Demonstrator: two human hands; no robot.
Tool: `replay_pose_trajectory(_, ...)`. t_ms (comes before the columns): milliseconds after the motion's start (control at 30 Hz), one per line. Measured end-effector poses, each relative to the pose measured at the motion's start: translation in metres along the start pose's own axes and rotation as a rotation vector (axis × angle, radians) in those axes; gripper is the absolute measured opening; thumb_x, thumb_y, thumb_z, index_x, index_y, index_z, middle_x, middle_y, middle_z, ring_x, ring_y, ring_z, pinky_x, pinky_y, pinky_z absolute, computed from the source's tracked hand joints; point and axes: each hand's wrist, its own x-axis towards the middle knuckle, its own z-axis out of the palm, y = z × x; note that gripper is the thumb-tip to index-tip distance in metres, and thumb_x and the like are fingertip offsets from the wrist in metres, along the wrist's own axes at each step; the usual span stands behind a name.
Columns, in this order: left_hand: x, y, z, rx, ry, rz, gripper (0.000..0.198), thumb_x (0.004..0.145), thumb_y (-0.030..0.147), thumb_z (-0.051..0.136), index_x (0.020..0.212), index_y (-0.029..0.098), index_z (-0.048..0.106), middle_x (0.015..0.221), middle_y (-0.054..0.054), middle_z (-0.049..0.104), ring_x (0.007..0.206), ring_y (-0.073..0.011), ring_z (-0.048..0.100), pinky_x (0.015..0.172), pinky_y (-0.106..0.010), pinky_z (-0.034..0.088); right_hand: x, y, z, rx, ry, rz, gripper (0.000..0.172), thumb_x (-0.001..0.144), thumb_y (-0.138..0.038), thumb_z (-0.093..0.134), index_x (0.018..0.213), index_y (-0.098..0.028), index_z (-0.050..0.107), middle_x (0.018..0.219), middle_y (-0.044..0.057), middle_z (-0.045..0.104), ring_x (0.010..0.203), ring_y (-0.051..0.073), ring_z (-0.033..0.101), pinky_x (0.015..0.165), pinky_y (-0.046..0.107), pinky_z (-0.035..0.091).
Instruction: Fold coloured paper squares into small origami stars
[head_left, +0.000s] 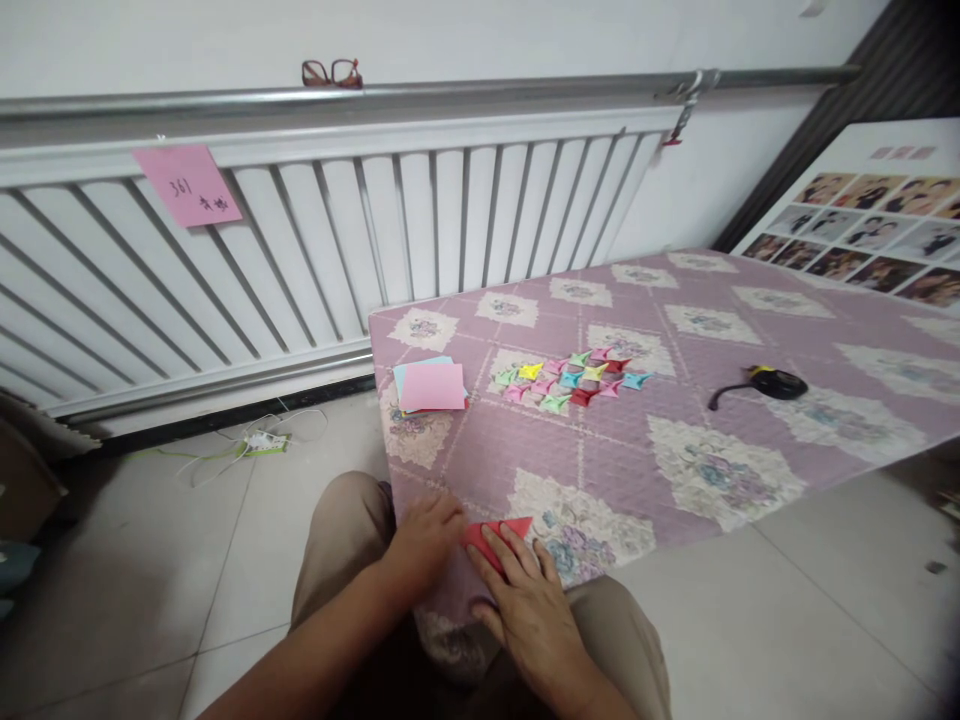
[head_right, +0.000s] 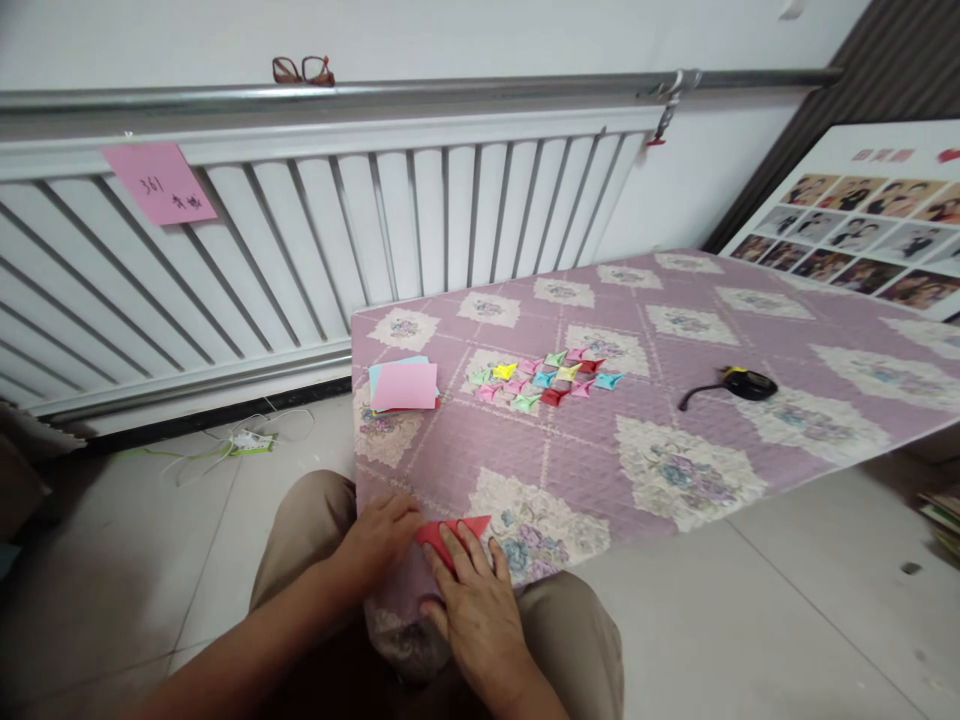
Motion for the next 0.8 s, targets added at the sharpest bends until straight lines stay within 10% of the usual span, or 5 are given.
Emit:
replay_pose_trajectory(267,-0.031,0.008,0.039,0.041,0.080,0.078,0.042,0.090,0.023,0.049,0.131,0.019,0.045,0.127,-0.008,0.053,0.114,-0.0234,0.047,0.101,-0.039,0.037,-0.005,0.001,0.006,-0.006,0.023,-0.021,0.063,0.083,-0.031,0.060,0.141,-0.032,0.036,0.147,0.004,0.040,0.134,0.031,0.032,0.105,0.060,0.020)
replay_pose_trajectory(800,-0.040,0.011,0.033,0.115,0.020,0.023,0.053,0.090,0.039,0.044,0.140,0.022,0.038,0.143,-0.009,0.043,0.130,-0.0275,0.037,0.109,-0.047,0.026,-0.042,0.008,0.027,-0.099,0.132,-0.044,0.052,0.083,-0.023,0.050,0.135,-0.027,0.045,0.141,0.004,0.047,0.128,0.028,0.040,0.104,0.054,0.022)
